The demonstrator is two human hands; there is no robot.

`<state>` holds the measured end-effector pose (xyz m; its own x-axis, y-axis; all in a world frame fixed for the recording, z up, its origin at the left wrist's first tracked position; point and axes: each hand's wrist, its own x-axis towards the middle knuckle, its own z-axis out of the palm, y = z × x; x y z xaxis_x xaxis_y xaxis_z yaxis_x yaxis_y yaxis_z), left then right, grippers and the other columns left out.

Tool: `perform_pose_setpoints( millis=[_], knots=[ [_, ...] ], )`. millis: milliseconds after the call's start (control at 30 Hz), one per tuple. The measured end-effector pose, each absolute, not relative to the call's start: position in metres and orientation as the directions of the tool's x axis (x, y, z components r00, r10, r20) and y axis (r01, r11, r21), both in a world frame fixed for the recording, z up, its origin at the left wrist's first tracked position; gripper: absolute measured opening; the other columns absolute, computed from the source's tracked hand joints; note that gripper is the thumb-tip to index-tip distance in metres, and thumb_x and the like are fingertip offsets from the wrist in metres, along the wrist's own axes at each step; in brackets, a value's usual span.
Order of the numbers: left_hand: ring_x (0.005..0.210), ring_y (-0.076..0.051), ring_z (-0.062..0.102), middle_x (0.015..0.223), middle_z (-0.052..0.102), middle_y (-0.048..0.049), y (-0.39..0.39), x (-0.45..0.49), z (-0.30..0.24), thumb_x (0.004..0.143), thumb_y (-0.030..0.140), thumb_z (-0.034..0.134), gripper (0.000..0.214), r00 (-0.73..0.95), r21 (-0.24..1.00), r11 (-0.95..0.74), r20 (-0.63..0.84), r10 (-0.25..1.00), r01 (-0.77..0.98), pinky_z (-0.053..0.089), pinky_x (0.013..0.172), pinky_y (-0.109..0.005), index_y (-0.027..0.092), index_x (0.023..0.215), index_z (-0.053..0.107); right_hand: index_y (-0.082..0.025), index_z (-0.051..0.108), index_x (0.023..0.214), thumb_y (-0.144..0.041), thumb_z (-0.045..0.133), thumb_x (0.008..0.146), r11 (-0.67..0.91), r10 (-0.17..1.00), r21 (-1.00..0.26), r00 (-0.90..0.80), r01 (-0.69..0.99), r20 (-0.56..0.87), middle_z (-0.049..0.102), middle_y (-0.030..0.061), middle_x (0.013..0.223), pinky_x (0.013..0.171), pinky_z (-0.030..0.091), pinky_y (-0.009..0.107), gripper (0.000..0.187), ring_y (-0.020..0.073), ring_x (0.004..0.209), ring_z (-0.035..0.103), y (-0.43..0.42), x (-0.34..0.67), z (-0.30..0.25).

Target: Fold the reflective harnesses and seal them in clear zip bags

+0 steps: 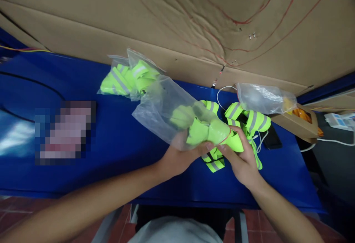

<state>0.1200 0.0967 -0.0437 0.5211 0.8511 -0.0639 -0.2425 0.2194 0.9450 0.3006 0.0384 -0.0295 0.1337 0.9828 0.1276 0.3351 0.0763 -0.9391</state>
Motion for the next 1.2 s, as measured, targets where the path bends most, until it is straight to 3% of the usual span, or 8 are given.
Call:
perform_pose_setpoints(
  millis=[167,300,400,500,667,900,1067,1200],
  knots=[
    [0.127,-0.030,0.064,0.126,0.073,-0.0093,0.089,0.128,-0.044,0.088,0.053,0.075,0.049,0.564,0.850,0.376,-0.117,0.817,-0.369,0.047,0.115,-0.047,0.022,0.125,0.070,-0.030,0.054,0.125,-0.042,0.067,0.096,0.008,0.962,-0.983,0.266,0.184,0.058,0.069,0.0021,0.100,0.074,0.060,0.029,0.035,0.0186,0.085,0.068,0.037,0.292,-0.046],
    [0.136,-0.030,0.059,0.137,0.069,-0.0090,0.093,0.125,-0.041,0.089,0.048,0.078,0.049,0.568,0.770,0.460,-0.157,0.808,-0.442,0.041,0.121,-0.049,0.024,0.130,0.069,-0.033,0.048,0.134,-0.042,0.070,0.095,-0.048,0.980,-0.997,0.194,0.063,-0.035,0.070,0.0030,0.106,0.073,0.062,0.030,0.046,0.0186,0.088,0.070,0.038,0.290,-0.048],
    [0.135,-0.029,0.060,0.138,0.069,-0.0093,0.099,0.121,-0.037,0.094,0.046,0.072,0.045,0.547,0.741,0.476,-0.176,0.818,-0.473,0.043,0.120,-0.048,0.023,0.132,0.069,-0.034,0.043,0.140,-0.042,0.084,0.082,-0.031,0.991,-1.000,0.132,-0.002,-0.031,0.068,0.0066,0.128,0.085,0.066,0.036,0.072,0.0231,0.108,0.072,0.042,0.285,-0.043],
    [0.135,-0.030,0.060,0.136,0.070,-0.0113,0.103,0.119,-0.035,0.094,0.049,0.071,0.049,0.536,0.745,0.463,-0.168,0.827,-0.481,0.045,0.118,-0.047,0.020,0.133,0.068,-0.030,0.048,0.134,-0.042,0.086,0.080,-0.028,0.990,-0.999,0.137,-0.021,-0.031,0.066,0.0092,0.136,0.097,0.065,0.040,0.068,0.0261,0.122,0.068,0.045,0.281,-0.040],
    [0.135,-0.032,0.059,0.137,0.068,-0.0101,0.098,0.120,-0.035,0.098,0.060,0.060,0.051,0.632,0.731,0.519,-0.157,0.759,-0.443,0.050,0.110,-0.049,0.026,0.134,0.068,-0.031,0.051,0.132,-0.042,0.079,0.087,-0.143,0.985,-0.983,0.084,-0.114,-0.153,0.070,0.0049,0.123,0.064,0.070,0.035,0.054,0.0218,0.091,0.076,0.048,0.283,-0.041],
    [0.137,-0.031,0.055,0.138,0.067,-0.0098,0.087,0.129,-0.045,0.093,0.066,0.062,0.055,0.642,0.744,0.513,-0.149,0.752,-0.428,0.048,0.110,-0.048,0.028,0.133,0.068,-0.032,0.052,0.134,-0.039,0.080,0.087,-0.100,0.979,-0.973,0.156,-0.210,-0.135,0.070,0.0037,0.120,0.057,0.069,0.029,0.055,0.0190,0.088,0.074,0.047,0.276,-0.046],
    [0.138,-0.030,0.054,0.140,0.065,-0.0108,0.089,0.126,-0.053,0.096,0.071,0.051,0.060,0.709,0.782,0.501,-0.111,0.696,-0.370,0.044,0.113,-0.050,0.028,0.135,0.066,-0.029,0.054,0.130,-0.040,0.078,0.088,-0.095,0.976,-0.971,0.170,-0.220,-0.134,0.072,0.0049,0.119,0.055,0.068,0.028,0.050,0.0195,0.087,0.075,0.047,0.276,-0.039],
    [0.111,-0.027,0.067,0.113,0.073,-0.0091,0.102,0.116,-0.048,0.090,0.066,0.066,0.051,0.695,0.926,0.284,-0.033,0.718,-0.250,0.049,0.104,-0.044,0.023,0.115,0.073,-0.026,0.055,0.113,-0.043,0.079,0.087,-0.137,0.959,-0.956,0.206,-0.259,-0.193,0.073,0.0010,0.106,0.050,0.065,0.027,0.039,0.0142,0.063,0.073,0.049,0.289,-0.030]
  ],
)
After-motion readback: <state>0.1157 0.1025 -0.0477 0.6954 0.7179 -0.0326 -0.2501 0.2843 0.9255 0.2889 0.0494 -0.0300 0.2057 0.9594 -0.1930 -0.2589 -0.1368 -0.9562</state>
